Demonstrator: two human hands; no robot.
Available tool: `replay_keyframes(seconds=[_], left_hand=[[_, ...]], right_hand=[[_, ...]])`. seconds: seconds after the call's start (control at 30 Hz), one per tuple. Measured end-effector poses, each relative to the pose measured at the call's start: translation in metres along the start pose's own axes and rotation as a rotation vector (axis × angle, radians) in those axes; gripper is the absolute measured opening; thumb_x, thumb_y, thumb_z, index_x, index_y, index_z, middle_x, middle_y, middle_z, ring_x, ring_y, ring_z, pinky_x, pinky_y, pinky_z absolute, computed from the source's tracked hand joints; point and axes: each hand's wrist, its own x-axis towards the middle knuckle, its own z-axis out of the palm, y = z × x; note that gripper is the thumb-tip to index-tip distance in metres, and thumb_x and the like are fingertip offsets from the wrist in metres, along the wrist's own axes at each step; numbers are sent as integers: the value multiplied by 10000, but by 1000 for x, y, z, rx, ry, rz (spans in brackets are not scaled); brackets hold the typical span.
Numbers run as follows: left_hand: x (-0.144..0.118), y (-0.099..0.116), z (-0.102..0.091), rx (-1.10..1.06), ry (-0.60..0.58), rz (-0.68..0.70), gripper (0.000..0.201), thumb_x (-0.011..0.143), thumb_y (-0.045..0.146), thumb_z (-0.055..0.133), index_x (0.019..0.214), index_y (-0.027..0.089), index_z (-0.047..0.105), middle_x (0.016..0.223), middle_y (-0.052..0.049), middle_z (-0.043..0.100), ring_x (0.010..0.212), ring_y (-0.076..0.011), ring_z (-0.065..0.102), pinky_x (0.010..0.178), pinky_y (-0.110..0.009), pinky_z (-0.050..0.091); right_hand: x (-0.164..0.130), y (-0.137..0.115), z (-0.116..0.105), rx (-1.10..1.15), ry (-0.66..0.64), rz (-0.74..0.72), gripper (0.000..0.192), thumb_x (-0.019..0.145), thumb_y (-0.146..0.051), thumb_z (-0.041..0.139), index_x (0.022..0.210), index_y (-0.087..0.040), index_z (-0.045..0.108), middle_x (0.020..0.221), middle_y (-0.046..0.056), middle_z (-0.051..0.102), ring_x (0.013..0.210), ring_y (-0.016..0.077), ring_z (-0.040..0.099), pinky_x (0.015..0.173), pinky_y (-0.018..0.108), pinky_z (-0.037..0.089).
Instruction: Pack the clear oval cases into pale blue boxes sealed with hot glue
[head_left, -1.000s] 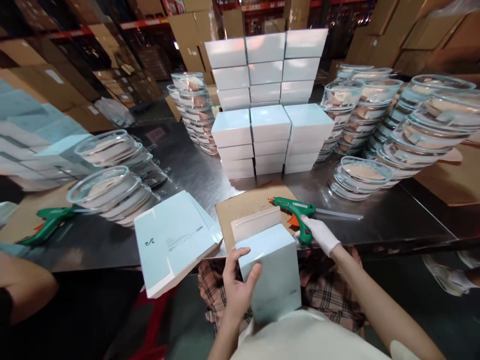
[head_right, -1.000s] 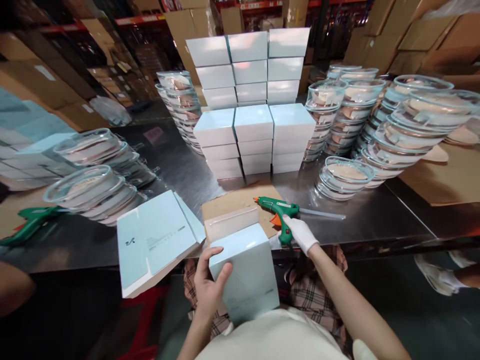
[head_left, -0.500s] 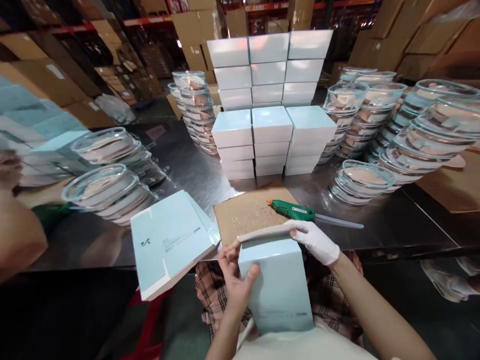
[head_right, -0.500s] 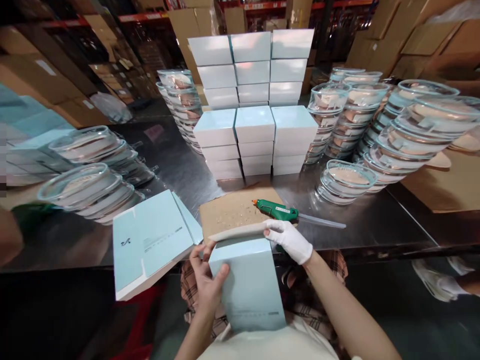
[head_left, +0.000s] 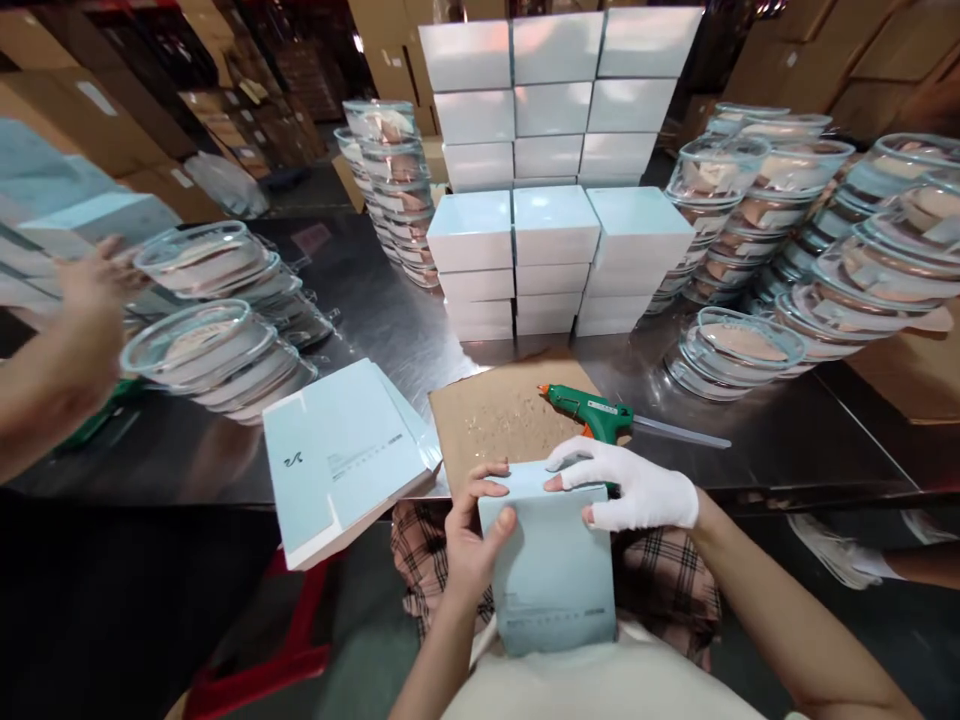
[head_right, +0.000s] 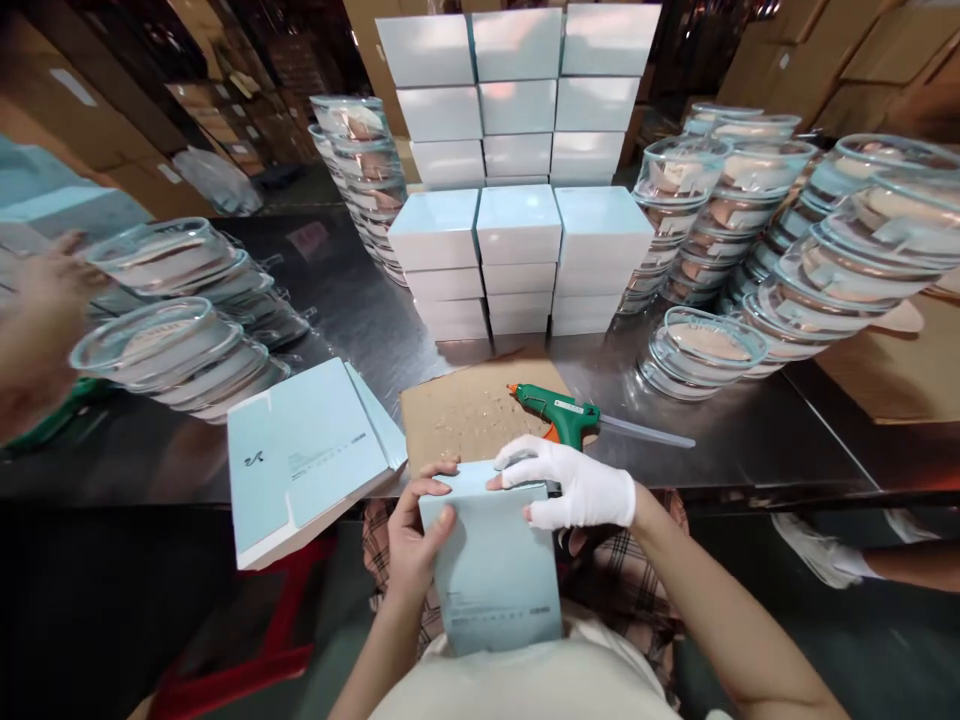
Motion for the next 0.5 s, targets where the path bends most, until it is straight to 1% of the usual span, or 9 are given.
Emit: replay_keyframes(seconds=[0.1, 0.17, 0.27, 0.3, 0.33, 0.37, 0.4, 0.47, 0.5], left_hand=[[6, 2, -11, -31, 101, 49, 257, 868, 465, 779, 914, 229, 688, 1084, -86, 712, 1180, -314, 690, 985, -455, 534], [10, 4, -21, -24, 213, 90, 204, 881, 404, 778, 943, 237, 678, 1107, -72, 711, 1197, -299, 687, 1017, -448, 516], [16, 5, -26, -29, 399, 112, 198, 892, 379, 771, 977, 243, 654, 1162, -64, 697, 1234, -288, 673, 1064, -451, 492], [18, 5, -24, -51, 454, 108, 216, 898, 397, 762, 990, 245, 640, 1194, -68, 688, 1247, -289, 667, 1071, -454, 490], [20, 4, -22, -80, 496, 102, 235, 909, 424, 745, 1005, 249, 622, 1228, -74, 678, 1256, -292, 665, 1070, -458, 494], [22, 3, -20, -101, 510, 94, 249, 923, 453, 721, 1013, 253, 605, 1258, -82, 670, 1265, -297, 662, 1064, -462, 499], [25, 2, -18, -97, 484, 88, 257, 933, 477, 700, 1013, 255, 596, 1287, -94, 664, 1291, -307, 647, 1063, -468, 499], [29, -1, -21, 13, 370, 102, 278, 922, 507, 698, 986, 251, 609, 1326, -122, 658, 1381, -346, 575, 1085, -499, 480], [32, -3, -25, 98, 318, 126, 289, 900, 514, 719, 960, 247, 624, 1331, -134, 658, 1428, -370, 524, 1102, -521, 462]], right_hand=[[-29, 6, 12, 200, 288, 214, 739, 777, -616, 832, 1392, -265, 621, 1319, 127, 648, 1159, 241, 667, 1002, 396, 551], [-56, 11, 27, 344, 381, 398, 711, 769, -665, 815, 1318, -246, 647, 1147, 107, 715, 900, 200, 711, 807, 320, 595], [-83, 18, 56, 488, 85, 611, 540, 734, -643, 835, 1010, -183, 774, 872, 78, 760, 694, 194, 692, 652, 289, 582], [-86, 20, 66, 509, 29, 634, 522, 689, -624, 867, 950, -178, 791, 845, 77, 766, 700, 215, 702, 651, 306, 594], [-86, 21, 74, 513, 58, 646, 505, 653, -606, 889, 912, -181, 802, 839, 76, 776, 717, 238, 716, 666, 331, 611], [-83, 21, 80, 494, 190, 644, 485, 637, -599, 894, 886, -193, 808, 843, 76, 786, 740, 262, 731, 686, 359, 627], [-78, 20, 83, 459, 405, 630, 462, 647, -607, 881, 868, -208, 809, 858, 82, 798, 766, 285, 744, 707, 385, 640], [-69, 16, 76, 351, 883, 602, 461, 683, -652, 830, 854, -225, 811, 890, 107, 815, 791, 323, 763, 709, 417, 656], [-66, 12, 68, 282, 1048, 604, 483, 675, -668, 824, 855, -220, 815, 898, 123, 819, 790, 338, 768, 695, 422, 660]])
